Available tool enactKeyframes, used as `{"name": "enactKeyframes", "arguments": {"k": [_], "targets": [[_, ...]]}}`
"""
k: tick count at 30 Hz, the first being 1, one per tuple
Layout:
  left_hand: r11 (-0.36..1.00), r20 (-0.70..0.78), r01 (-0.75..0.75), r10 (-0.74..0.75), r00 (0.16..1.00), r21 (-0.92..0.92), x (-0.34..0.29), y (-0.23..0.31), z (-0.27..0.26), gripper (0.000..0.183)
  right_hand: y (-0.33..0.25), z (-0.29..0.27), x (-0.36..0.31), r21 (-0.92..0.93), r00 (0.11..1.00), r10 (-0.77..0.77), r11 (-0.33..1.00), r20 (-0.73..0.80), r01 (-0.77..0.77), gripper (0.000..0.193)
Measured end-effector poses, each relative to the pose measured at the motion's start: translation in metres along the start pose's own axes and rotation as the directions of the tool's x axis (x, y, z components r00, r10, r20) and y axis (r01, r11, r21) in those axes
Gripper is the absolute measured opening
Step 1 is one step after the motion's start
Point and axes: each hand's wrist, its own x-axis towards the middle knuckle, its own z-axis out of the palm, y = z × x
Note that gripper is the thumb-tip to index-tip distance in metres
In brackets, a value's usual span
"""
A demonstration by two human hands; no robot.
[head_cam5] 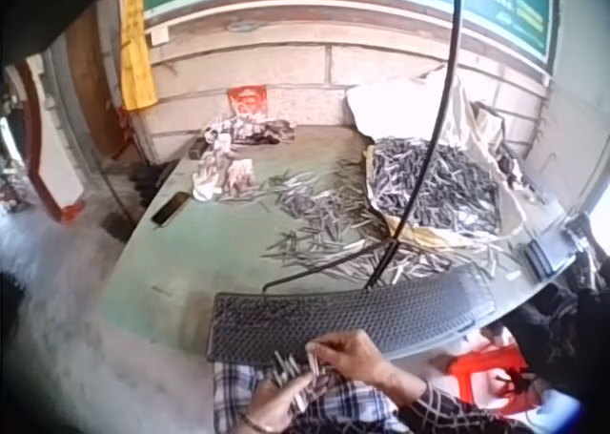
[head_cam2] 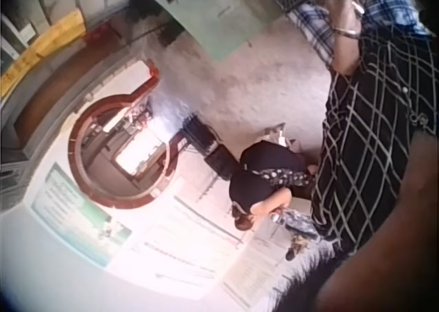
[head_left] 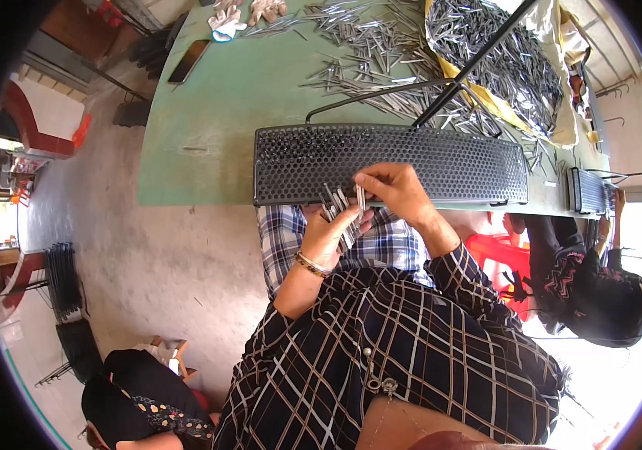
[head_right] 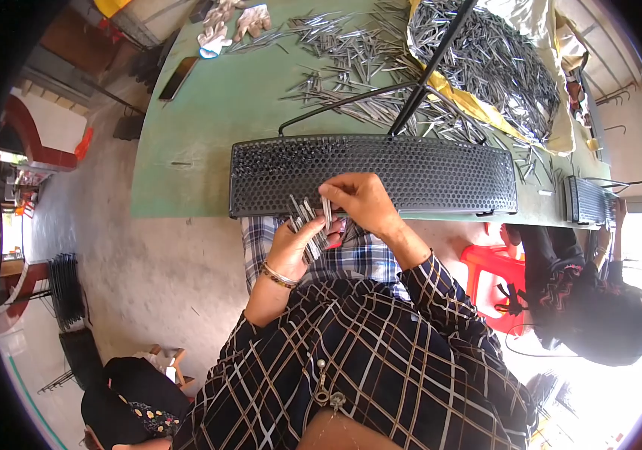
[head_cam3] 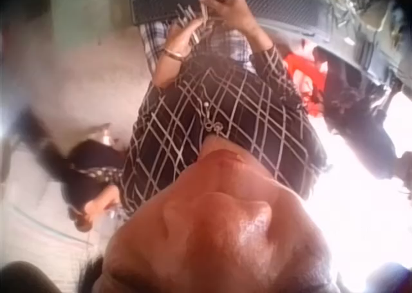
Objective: Inserting small metal pins into a perforated tray as part of an assembly process.
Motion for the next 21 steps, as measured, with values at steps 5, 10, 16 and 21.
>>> {"name": "enactKeyframes", "arguments": {"k": [5,10,16,21], "targets": [[0.999,-0.038,0.033,-0.034,0.999,-0.027,0.003,-0.001,0.006,0.018,-0.001,-0.017,0.018,-0.015,0.976,-0.119,0.993,-0.18,0.118,0.025],[0.998,-0.041,0.038,-0.039,0.998,-0.043,0.002,-0.002,0.006,0.017,-0.01,-0.018,0.039,-0.049,0.923,-0.241,0.97,-0.299,0.238,0.024],[0.988,-0.105,-0.018,0.002,0.994,-0.15,-0.001,0.001,-0.002,0.021,-0.015,-0.011,0.035,0.15,0.991,-0.086,0.984,-0.101,0.1,0.024],[0.996,-0.04,-0.029,0.026,0.999,-0.081,-0.001,0.005,0.003,0.025,-0.006,0.003,0.015,0.044,0.997,-0.007,0.999,0.071,0.004,0.022]]}}
